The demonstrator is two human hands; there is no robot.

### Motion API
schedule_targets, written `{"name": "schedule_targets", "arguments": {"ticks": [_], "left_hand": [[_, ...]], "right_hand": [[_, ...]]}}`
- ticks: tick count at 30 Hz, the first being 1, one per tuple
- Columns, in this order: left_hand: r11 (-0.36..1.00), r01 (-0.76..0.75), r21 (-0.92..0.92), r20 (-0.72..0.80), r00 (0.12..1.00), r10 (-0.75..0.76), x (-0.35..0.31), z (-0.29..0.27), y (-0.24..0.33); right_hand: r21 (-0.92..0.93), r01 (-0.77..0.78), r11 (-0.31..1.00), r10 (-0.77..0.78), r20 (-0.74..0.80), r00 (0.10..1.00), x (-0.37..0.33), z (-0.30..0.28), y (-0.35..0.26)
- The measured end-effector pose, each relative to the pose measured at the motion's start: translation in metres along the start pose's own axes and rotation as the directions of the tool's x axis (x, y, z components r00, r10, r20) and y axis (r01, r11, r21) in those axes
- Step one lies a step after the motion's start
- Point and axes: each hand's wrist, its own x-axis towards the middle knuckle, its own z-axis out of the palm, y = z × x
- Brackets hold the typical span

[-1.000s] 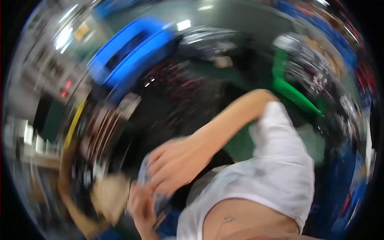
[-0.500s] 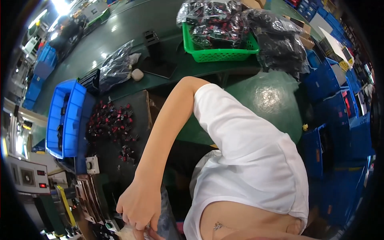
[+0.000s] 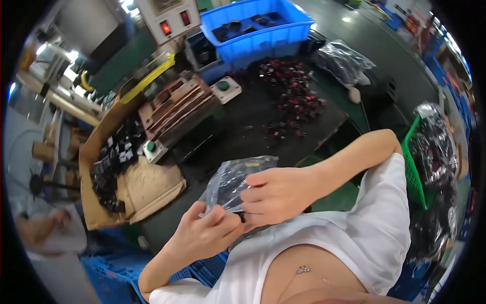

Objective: Manually sort and pack black electronic components into plastic bags and place them into a blue storage bin.

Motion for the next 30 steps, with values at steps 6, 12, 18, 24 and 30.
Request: {"name": "schedule_targets", "arguments": {"ticks": [6, 12, 18, 24, 30], "left_hand": [[0.988, -0.001, 0.158, 0.051, 0.999, -0.007, -0.001, -0.004, 0.004], [0.977, -0.030, 0.209, 0.107, 0.994, 0.008, -0.003, -0.002, -0.002], [0.994, 0.108, 0.020, 0.134, 0.985, -0.109, -0.020, -0.020, 0.006], [0.913, 0.278, -0.299, 0.184, 0.955, -0.230, -0.009, -0.011, -0.026], [0.918, 0.359, -0.166, 0.017, 0.932, -0.362, -0.005, -0.006, -0.035]], "right_hand": [[-0.037, 0.066, 0.997, -0.062, 0.092, 0.994, -0.011, -0.015, 0.013], [-0.023, 0.042, 0.999, -0.041, 0.042, 0.998, -0.029, -0.013, 0.027], [-0.012, 0.039, 0.999, -0.039, -0.009, 0.999, -0.047, -0.011, 0.036], [0.147, -0.089, 0.985, 0.103, -0.089, 0.991, -0.056, 0.005, 0.048], [-0.091, -0.121, 0.988, 0.105, -0.162, 0.981, -0.037, -0.005, 0.029]]}}
